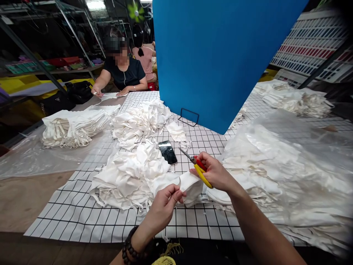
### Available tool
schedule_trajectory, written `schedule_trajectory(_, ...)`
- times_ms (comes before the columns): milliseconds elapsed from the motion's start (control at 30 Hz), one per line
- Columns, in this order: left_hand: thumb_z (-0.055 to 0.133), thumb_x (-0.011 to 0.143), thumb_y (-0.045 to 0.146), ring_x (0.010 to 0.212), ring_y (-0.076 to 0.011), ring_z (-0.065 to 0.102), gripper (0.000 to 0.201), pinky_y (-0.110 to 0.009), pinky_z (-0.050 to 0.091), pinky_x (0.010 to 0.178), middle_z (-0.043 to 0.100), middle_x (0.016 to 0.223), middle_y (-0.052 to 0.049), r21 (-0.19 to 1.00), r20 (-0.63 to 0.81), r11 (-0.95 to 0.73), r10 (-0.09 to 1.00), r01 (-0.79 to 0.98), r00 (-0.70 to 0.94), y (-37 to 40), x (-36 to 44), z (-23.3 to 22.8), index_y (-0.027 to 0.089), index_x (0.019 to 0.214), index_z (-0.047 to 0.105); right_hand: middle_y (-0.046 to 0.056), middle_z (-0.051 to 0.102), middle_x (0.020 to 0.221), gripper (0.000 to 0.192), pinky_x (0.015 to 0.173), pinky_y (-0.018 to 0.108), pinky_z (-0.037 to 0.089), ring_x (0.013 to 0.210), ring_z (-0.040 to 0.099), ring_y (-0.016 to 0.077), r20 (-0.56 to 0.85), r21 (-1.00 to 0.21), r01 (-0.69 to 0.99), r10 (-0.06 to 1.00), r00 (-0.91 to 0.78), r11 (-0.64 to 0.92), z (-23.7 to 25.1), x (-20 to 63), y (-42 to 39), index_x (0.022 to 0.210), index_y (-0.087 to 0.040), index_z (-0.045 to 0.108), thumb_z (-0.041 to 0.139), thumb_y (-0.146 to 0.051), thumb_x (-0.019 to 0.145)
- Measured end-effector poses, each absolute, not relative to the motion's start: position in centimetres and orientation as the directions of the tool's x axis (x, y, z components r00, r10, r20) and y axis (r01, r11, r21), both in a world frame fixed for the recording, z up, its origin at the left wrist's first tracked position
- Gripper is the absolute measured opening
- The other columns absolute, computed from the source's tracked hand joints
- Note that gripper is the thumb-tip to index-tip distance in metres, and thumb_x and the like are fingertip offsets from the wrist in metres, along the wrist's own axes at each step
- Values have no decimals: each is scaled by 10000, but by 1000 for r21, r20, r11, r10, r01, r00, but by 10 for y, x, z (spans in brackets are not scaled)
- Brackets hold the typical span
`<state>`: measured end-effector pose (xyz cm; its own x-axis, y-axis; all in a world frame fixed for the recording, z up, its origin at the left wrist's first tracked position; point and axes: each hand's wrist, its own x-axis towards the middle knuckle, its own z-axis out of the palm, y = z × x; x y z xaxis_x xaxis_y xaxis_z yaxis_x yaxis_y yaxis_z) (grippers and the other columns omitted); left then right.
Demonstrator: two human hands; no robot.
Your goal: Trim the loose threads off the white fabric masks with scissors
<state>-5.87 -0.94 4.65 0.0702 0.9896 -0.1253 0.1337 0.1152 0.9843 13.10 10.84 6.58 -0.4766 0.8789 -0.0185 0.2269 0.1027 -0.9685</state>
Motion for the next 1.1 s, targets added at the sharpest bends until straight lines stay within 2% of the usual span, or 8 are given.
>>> schedule_trajectory(167, 566, 919, 370, 679, -130, 560, 265, -244, 459, 690, 591, 694, -15, 991, -107, 112, 992, -71, 72, -8, -50, 43, 159, 850, 710, -64, 515, 689, 372, 537, 228, 358, 593, 439, 103, -127, -976, 217, 847, -517, -13, 49, 134, 99, 813, -221, 480, 786, -391, 689)
schedule_trajectory(400, 598, 895, 332, 742, -146, 630, 230, -251, 528, 569, 490, 1353, -134, 998, 37, -42, 995, -54, -97, -11, -44, 48, 172, 874, 763, -71, 510, 704, 480, 573, 237, 392, 604, 477, 102, -210, -970, 5, 827, -522, -243, 22, 125, 79, 819, -221, 461, 856, -397, 610)
schedule_trajectory(467, 586, 904, 315, 655, -133, 622, 226, -251, 519, 524, 567, 1291, -147, 990, 30, -35, 999, -134, -39, -11, -43, 47, 166, 895, 755, -67, 524, 705, 501, 590, 247, 406, 610, 493, 110, -223, -965, -5, 829, -513, -263, 21, 124, 77, 809, -222, 454, 865, -406, 590)
schedule_trajectory(533, 566, 919, 295, 573, -122, 601, 220, -254, 514, 526, 684, 1004, -114, 975, 28, -24, 999, -221, 17, -11, -43, 45, 164, 925, 743, -57, 540, 710, 488, 598, 252, 409, 625, 498, 118, -225, -970, 26, 849, -478, -242, 24, 129, 74, 806, -224, 444, 853, -406, 612)
schedule_trajectory(633, 561, 927, 268, 596, -134, 615, 202, -266, 518, 610, 629, 722, -35, 973, 43, -42, 999, -228, -1, -9, -42, 42, 156, 909, 727, -51, 531, 741, 418, 599, 242, 393, 648, 464, 116, -140, -986, 137, 899, -414, -90, 37, 145, 67, 808, -229, 433, 809, -366, 687)
schedule_trajectory(733, 573, 919, 268, 633, -138, 626, 188, -256, 507, 609, 599, 777, -35, 986, 68, -71, 997, -151, -22, -9, -41, 40, 153, 871, 714, -72, 474, 698, 426, 566, 233, 357, 612, 396, 110, -90, -941, 328, 872, -482, 84, 55, 164, 54, 824, -240, 427, 813, -341, 675)
schedule_trajectory(867, 560, 924, 248, 650, -145, 594, 186, -262, 478, 620, 581, 748, -32, 989, 147, -146, 989, 24, -16, -10, -41, 38, 167, 820, 691, -59, 515, 698, 471, 555, 249, 349, 612, 432, 134, -161, -786, 588, 856, -491, 189, 72, 172, 36, 874, -248, 465, 809, -469, 642)
schedule_trajectory(1100, 521, 934, 195, 690, -157, 561, 220, -273, 426, 638, 574, 710, -32, 940, 267, -271, 962, 208, 48, -9, -42, 42, 178, 749, 638, -21, 596, 748, 487, 579, 266, 364, 640, 512, 166, -167, -684, 692, 873, -458, 232, 79, 165, 28, 869, -245, 498, 762, -589, 646)
